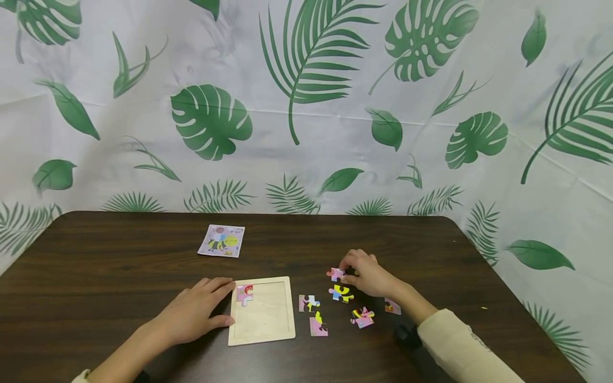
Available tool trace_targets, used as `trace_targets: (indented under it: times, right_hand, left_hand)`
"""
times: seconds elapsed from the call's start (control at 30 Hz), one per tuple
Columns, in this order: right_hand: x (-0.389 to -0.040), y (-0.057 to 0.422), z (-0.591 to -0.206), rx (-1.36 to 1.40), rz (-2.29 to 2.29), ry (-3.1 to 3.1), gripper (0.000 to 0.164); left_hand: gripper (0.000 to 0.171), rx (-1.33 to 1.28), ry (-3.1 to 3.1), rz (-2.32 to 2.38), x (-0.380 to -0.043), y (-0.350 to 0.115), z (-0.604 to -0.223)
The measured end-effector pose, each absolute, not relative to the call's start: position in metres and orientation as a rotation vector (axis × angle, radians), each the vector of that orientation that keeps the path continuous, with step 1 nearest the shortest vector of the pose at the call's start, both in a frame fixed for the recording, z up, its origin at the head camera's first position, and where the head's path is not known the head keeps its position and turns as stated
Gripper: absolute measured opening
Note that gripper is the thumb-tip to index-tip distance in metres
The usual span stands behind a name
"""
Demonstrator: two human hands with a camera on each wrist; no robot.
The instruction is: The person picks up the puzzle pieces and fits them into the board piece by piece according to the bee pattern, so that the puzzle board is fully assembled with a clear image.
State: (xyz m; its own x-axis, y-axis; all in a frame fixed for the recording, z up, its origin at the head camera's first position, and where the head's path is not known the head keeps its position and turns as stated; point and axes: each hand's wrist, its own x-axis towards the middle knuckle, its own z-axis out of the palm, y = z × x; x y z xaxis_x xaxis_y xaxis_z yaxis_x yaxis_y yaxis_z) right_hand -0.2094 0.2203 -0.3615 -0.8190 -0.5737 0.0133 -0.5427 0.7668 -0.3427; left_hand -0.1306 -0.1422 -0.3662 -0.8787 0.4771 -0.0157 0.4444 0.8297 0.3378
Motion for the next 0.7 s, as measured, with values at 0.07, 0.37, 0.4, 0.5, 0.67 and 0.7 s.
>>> trace_targets:
  times: [0.07, 0.37, 0.4, 0.5, 0.67, 0.7]
  right_hand:
    - [-0.2095, 0.2209, -0.3617, -0.91, -0.513, 2.861, 0.012]
    - [-0.2103, 0.2262, -0.3606, -0.927, -0.5, 2.859, 0.012]
    - [-0.2099, 0.2265, -0.3611, -0.921, -0.499, 2.863, 0.012]
    - [-0.2079, 0.2267, -0.3612, -0.902, -0.513, 2.877, 0.014]
    - [-0.2046, 0.2255, -0.358, -0.877, -0.572, 2.887, 0.015]
    - [-0.204, 0.2251, -0.3573, -0.877, -0.581, 2.887, 0.015]
  left_hand:
    - [0.065, 0.74, 2.912, 0.502, -0.1301, -0.142, -0.3665]
    - [0.064, 0.741, 2.922, 0.502, -0.1269, -0.1403, -0.3667]
    - [0.064, 0.745, 2.923, 0.503, -0.1264, -0.1404, -0.3669]
    - [0.064, 0.752, 2.924, 0.501, -0.1246, -0.1408, -0.368]
    - [0.064, 0.765, 2.928, 0.497, -0.1216, -0.1418, -0.3701]
    - [0.064, 0.767, 2.929, 0.494, -0.1214, -0.1421, -0.3705]
